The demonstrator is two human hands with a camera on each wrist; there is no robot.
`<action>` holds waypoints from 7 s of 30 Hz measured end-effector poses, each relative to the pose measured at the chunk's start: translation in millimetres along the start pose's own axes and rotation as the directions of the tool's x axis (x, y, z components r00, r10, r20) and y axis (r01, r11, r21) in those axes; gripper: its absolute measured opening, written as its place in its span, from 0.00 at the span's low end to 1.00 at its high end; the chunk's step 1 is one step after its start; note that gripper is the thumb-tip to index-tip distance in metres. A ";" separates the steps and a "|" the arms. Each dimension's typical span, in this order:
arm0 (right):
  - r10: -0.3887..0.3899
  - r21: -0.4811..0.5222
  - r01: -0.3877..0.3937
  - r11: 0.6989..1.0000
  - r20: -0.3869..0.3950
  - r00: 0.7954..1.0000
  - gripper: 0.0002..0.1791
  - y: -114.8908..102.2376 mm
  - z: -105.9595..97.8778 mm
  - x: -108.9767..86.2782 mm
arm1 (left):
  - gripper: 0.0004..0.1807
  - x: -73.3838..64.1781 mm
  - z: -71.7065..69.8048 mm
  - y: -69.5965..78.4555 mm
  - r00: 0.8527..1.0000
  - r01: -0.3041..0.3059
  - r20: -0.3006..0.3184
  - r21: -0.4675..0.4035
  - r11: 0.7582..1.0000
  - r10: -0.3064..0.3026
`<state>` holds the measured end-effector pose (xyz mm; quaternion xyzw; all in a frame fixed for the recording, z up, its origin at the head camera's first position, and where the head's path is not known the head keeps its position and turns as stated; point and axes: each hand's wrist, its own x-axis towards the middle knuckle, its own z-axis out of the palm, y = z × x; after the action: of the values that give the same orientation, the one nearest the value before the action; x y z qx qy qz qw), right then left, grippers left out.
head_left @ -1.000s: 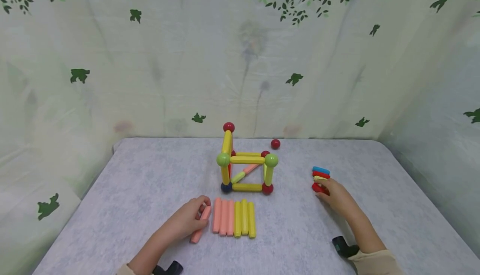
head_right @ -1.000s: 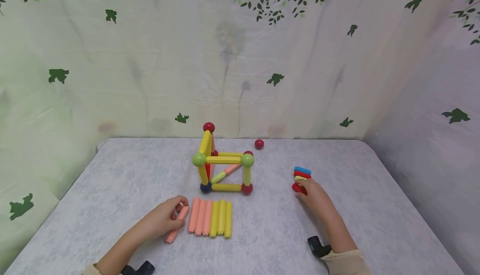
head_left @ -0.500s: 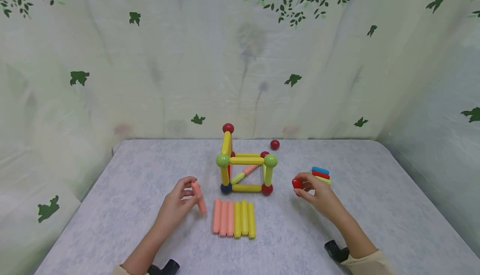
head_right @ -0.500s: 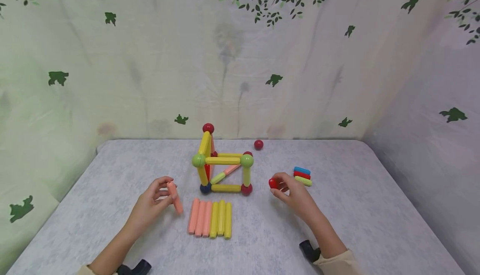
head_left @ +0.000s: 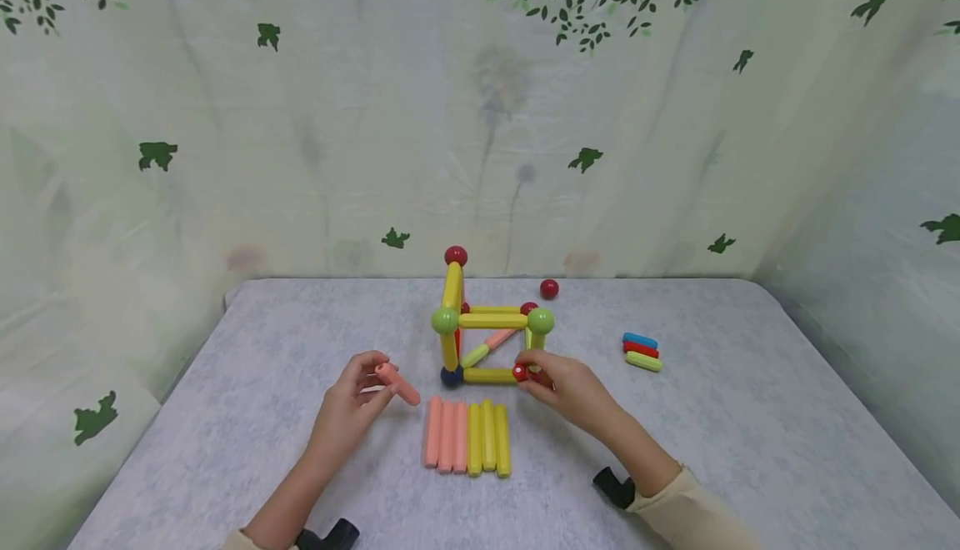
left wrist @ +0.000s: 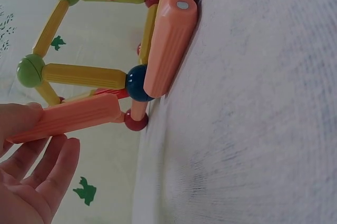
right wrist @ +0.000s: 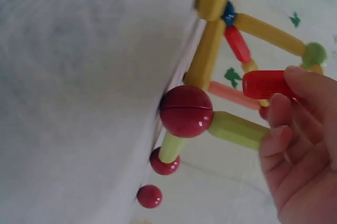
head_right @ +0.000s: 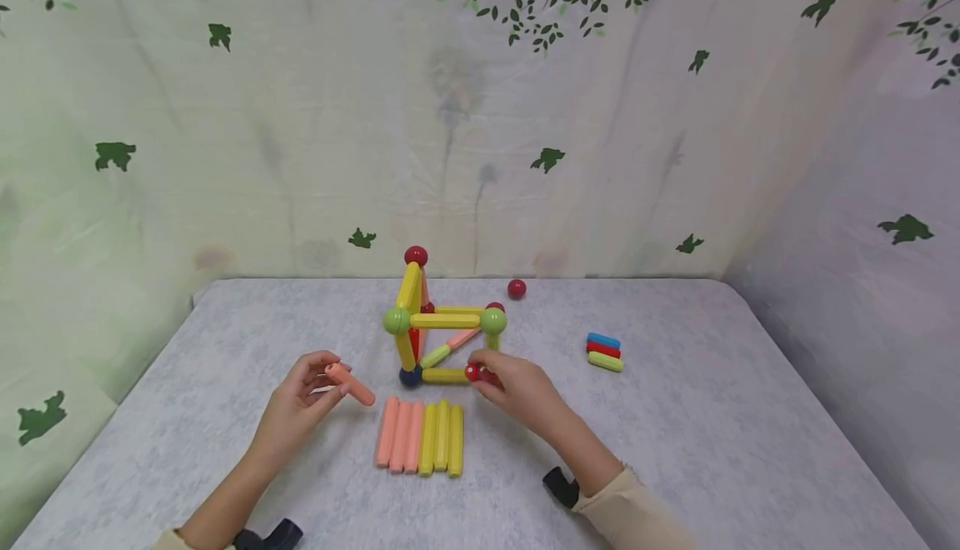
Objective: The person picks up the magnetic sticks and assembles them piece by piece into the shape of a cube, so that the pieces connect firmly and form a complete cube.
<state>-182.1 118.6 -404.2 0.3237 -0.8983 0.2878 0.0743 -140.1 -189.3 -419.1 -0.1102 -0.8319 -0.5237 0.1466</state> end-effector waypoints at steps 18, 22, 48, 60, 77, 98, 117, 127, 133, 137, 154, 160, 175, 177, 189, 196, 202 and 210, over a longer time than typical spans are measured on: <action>-0.054 -0.287 0.060 0.956 0.028 0.998 0.13 1.2 18.5 18.8 | 0.18 -7.0 12.1 44.4 1.000 -0.001 -0.015 -0.096 0.995 0.000; -0.062 -0.279 0.065 0.958 0.019 0.998 0.13 0.7 18.7 19.1 | 0.17 -3.0 27.0 42.4 1.000 -0.030 0.003 -0.118 0.992 0.031; -0.091 -0.172 0.085 0.981 -0.030 0.995 0.13 -1.6 20.2 21.4 | 0.22 26.4 77.3 33.5 0.960 -0.280 0.026 0.007 0.960 0.280; -0.003 -0.101 -0.002 0.995 -0.044 0.999 0.08 -4.8 22.5 26.6 | 0.34 51.7 49.7 39.2 0.925 -0.367 0.034 0.333 0.868 0.378; 0.110 -0.086 -0.117 0.989 -0.076 0.991 0.07 -10.9 26.3 37.3 | 0.25 64.1 54.6 35.1 0.926 -0.358 0.003 0.330 0.873 0.379; 0.002 -0.005 -0.006 1.000 -0.507 0.862 0.34 3.9 4.5 19.1 | 0.22 55.3 60.8 38.5 0.993 -0.116 -0.032 0.004 0.993 0.116; 0.105 0.224 -0.025 0.974 -0.352 0.930 0.34 2.5 18.1 27.8 | 0.20 98.0 51.9 35.7 0.986 -0.139 0.070 -0.172 0.975 0.152; 0.085 0.191 -0.022 0.981 -0.333 0.939 0.35 -2.5 20.3 31.0 | 0.22 121.8 54.4 4.3 0.990 -0.078 0.112 -0.093 0.993 0.088; 0.109 0.223 -0.023 0.974 -0.381 0.918 0.29 30.0 4.8 28.2 | 0.20 110.2 62.0 17.9 0.976 -0.199 -0.072 0.078 0.977 0.204; 0.209 0.266 -0.123 0.956 -0.325 0.922 0.23 58.6 -1.2 33.7 | 0.19 97.1 77.7 38.3 0.944 -0.318 -0.053 0.109 0.942 0.325; 0.440 0.130 -0.439 0.889 0.024 0.898 0.14 89.7 8.2 40.6 | 0.21 78.1 104.4 57.1 0.913 -0.403 0.142 0.160 0.901 0.383; 0.462 0.111 -0.463 0.879 0.037 0.886 0.15 84.8 8.4 41.6 | 0.22 84.7 97.8 50.3 0.922 -0.385 0.097 0.151 0.911 0.374; 0.494 0.101 -0.502 0.859 0.095 0.864 0.18 64.7 11.5 35.8 | 0.18 91.4 83.1 39.5 0.973 -0.223 -0.052 0.068 0.973 0.226; 0.487 0.104 -0.497 0.862 0.106 0.867 0.18 62.6 12.4 34.8 | 0.18 90.8 81.3 37.9 0.975 -0.210 -0.064 0.030 0.977 0.212; 0.425 0.155 -0.450 0.879 0.172 0.889 0.16 55.3 18.3 35.1 | 0.19 82.1 62.6 31.0 0.978 -0.190 -0.092 -0.033 0.981 0.186; 0.385 0.077 -0.394 0.916 0.108 0.917 0.22 39.9 15.8 31.4 | 0.20 79.7 54.9 27.6 0.986 -0.157 -0.057 -0.057 0.986 0.154; 0.257 0.134 -0.295 0.946 0.242 0.936 0.26 7.9 16.8 18.3 | 0.20 79.8 53.7 27.9 0.993 -0.118 -0.035 -0.068 0.991 0.116; 0.269 0.025 -0.324 0.946 0.498 0.824 0.29 -21.5 31.0 1.2 | 0.20 73.6 48.8 49.9 0.994 -0.105 -0.012 -0.107 0.989 0.104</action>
<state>-168.0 87.0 -419.2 0.2455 -0.9100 0.2530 -0.2181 -198.2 -121.8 -370.7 -0.1598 -0.7953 -0.5594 0.1703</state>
